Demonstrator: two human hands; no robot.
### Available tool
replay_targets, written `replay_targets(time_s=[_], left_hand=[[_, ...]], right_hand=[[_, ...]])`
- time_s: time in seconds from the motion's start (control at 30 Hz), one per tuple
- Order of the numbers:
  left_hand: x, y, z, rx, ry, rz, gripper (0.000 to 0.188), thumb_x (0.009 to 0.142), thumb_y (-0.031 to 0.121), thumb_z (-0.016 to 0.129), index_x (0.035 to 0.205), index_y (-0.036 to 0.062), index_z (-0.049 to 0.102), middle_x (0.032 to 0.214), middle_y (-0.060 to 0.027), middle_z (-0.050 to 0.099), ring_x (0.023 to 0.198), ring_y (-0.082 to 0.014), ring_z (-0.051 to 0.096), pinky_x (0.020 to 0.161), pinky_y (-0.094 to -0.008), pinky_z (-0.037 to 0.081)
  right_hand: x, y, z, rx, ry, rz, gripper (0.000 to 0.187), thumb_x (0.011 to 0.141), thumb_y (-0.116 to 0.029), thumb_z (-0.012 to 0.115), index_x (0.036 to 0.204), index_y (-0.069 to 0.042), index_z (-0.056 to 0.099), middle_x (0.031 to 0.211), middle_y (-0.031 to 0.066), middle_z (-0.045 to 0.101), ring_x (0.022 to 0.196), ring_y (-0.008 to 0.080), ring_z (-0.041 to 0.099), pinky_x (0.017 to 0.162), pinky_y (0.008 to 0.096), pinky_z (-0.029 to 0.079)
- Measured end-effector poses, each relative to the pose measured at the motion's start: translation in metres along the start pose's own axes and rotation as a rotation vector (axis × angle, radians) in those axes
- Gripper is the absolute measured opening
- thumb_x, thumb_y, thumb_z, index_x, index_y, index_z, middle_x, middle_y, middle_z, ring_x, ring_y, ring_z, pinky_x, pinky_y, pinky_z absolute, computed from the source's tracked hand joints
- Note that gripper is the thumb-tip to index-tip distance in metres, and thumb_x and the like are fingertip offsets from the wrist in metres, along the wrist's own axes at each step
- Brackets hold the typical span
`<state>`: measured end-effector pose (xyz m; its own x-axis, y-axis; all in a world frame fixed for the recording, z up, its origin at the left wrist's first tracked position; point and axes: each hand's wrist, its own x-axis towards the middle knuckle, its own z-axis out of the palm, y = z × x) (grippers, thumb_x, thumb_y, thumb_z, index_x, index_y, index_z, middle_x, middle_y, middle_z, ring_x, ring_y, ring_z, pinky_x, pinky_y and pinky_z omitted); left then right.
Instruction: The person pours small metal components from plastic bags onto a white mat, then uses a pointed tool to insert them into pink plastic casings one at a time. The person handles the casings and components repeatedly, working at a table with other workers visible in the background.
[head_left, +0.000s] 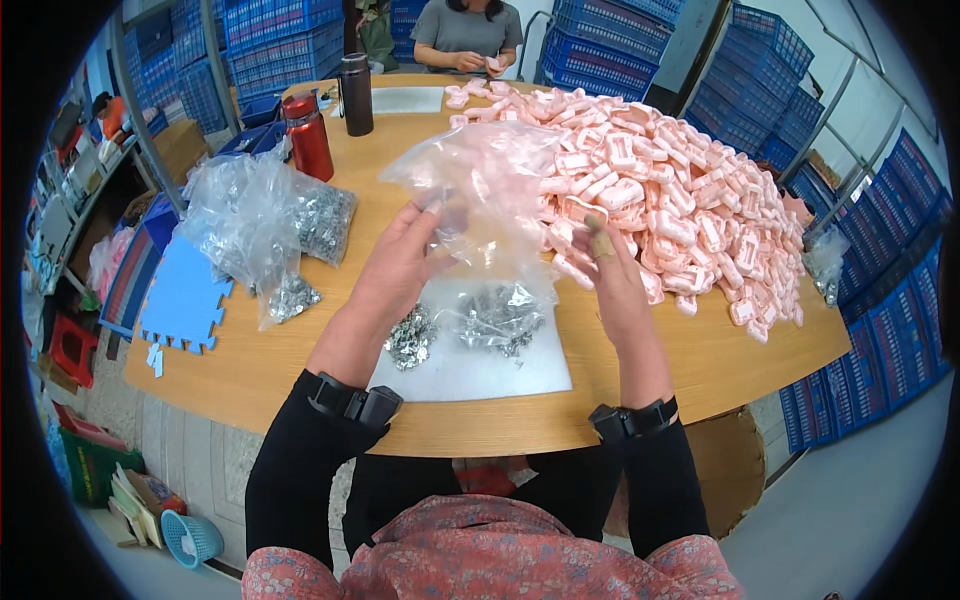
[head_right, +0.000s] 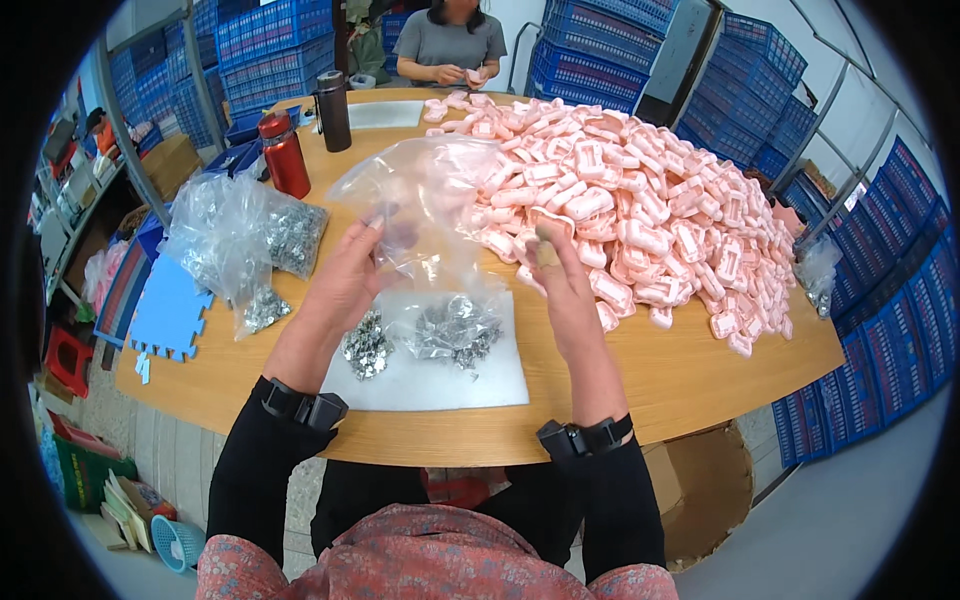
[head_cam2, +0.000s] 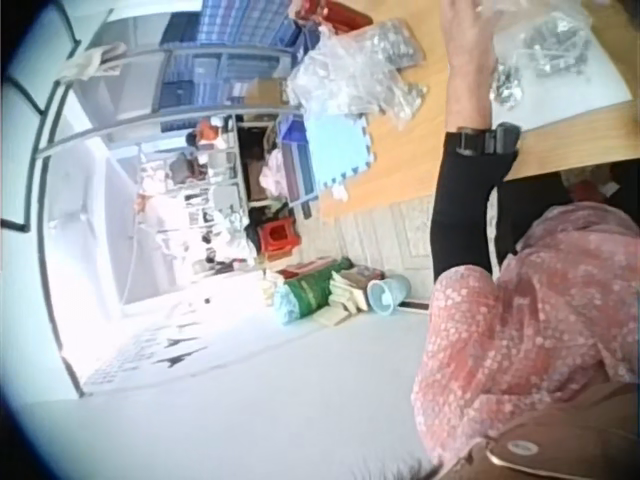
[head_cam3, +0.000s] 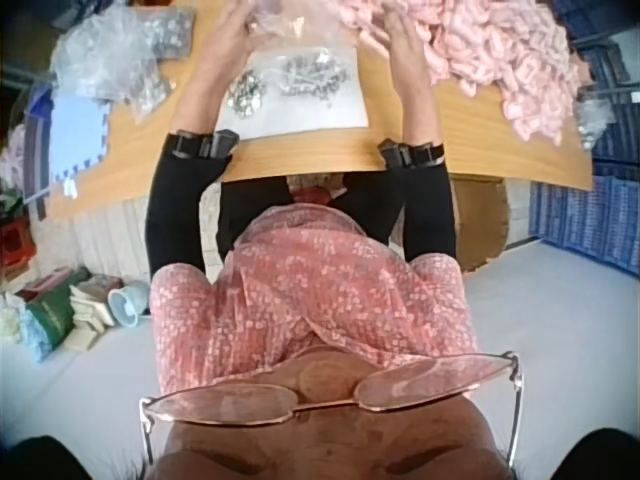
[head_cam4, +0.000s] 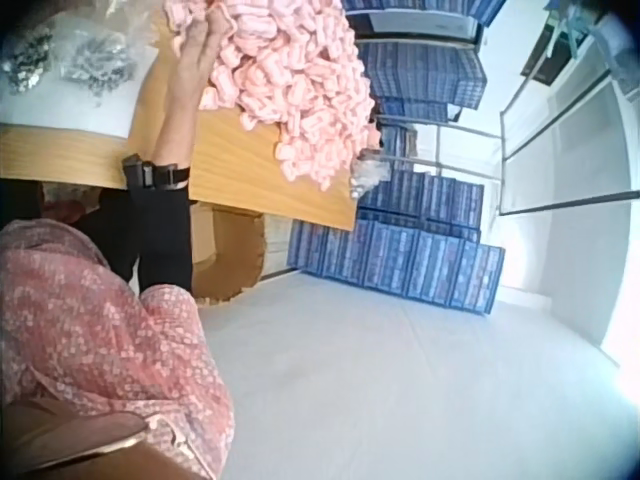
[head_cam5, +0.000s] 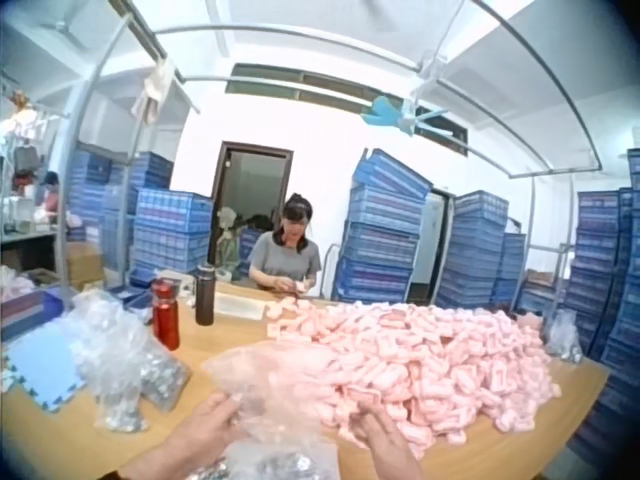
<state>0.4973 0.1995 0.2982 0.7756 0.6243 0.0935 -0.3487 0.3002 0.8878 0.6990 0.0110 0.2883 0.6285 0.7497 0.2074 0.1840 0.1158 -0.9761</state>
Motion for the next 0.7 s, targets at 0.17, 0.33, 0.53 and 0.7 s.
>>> replay_targets(time_s=[0.17, 0.33, 0.53, 0.7], left_hand=[[0.008, -0.011, -0.007, -0.099, -0.03, 0.052, 0.042, 0.107, 0.023, 0.041, 0.147, 0.0086, 0.04, 0.135, -0.0077, 0.056, 0.127, -0.0221, 0.053, 0.099, -0.0423, 0.05], [0.003, -0.013, 0.001, -0.054, 0.001, 0.097, 0.041, 0.107, 0.022, 0.042, 0.146, 0.0088, 0.04, 0.134, -0.0077, 0.056, 0.127, -0.0217, 0.053, 0.102, -0.0422, 0.048], [0.0, -0.012, -0.011, -0.107, 0.04, 0.073, 0.036, 0.106, 0.022, 0.044, 0.14, 0.0115, 0.044, 0.134, -0.0059, 0.057, 0.124, -0.021, 0.054, 0.105, -0.0434, 0.044], [-0.013, 0.0, -0.022, -0.171, 0.019, 0.157, 0.054, 0.097, 0.034, 0.06, 0.144, 0.0143, 0.04, 0.133, -0.0072, 0.058, 0.122, -0.0197, 0.055, 0.103, -0.0413, 0.042]], right_hand=[[-0.009, 0.023, 0.009, 0.16, -0.008, 0.427, 0.06, 0.101, -0.056, 0.046, 0.131, -0.004, 0.051, 0.109, 0.0123, 0.066, 0.089, 0.0187, 0.065, 0.077, 0.032, 0.05], [-0.015, 0.014, 0.035, 0.432, -0.078, 0.38, 0.032, 0.101, -0.028, 0.052, 0.123, -0.005, 0.054, 0.1, 0.0093, 0.066, 0.08, 0.0175, 0.065, 0.074, 0.033, 0.055], [-0.008, 0.022, 0.023, 0.552, 0.036, 0.334, 0.025, 0.096, -0.01, 0.048, 0.119, -0.001, 0.055, 0.095, 0.0093, 0.063, 0.079, 0.0204, 0.066, 0.072, 0.0352, 0.06], [-0.005, 0.014, 0.025, 0.576, 0.045, 0.253, 0.022, 0.096, -0.008, 0.045, 0.115, -0.002, 0.057, 0.094, 0.0084, 0.061, 0.075, 0.0222, 0.066, 0.07, 0.0369, 0.061]])
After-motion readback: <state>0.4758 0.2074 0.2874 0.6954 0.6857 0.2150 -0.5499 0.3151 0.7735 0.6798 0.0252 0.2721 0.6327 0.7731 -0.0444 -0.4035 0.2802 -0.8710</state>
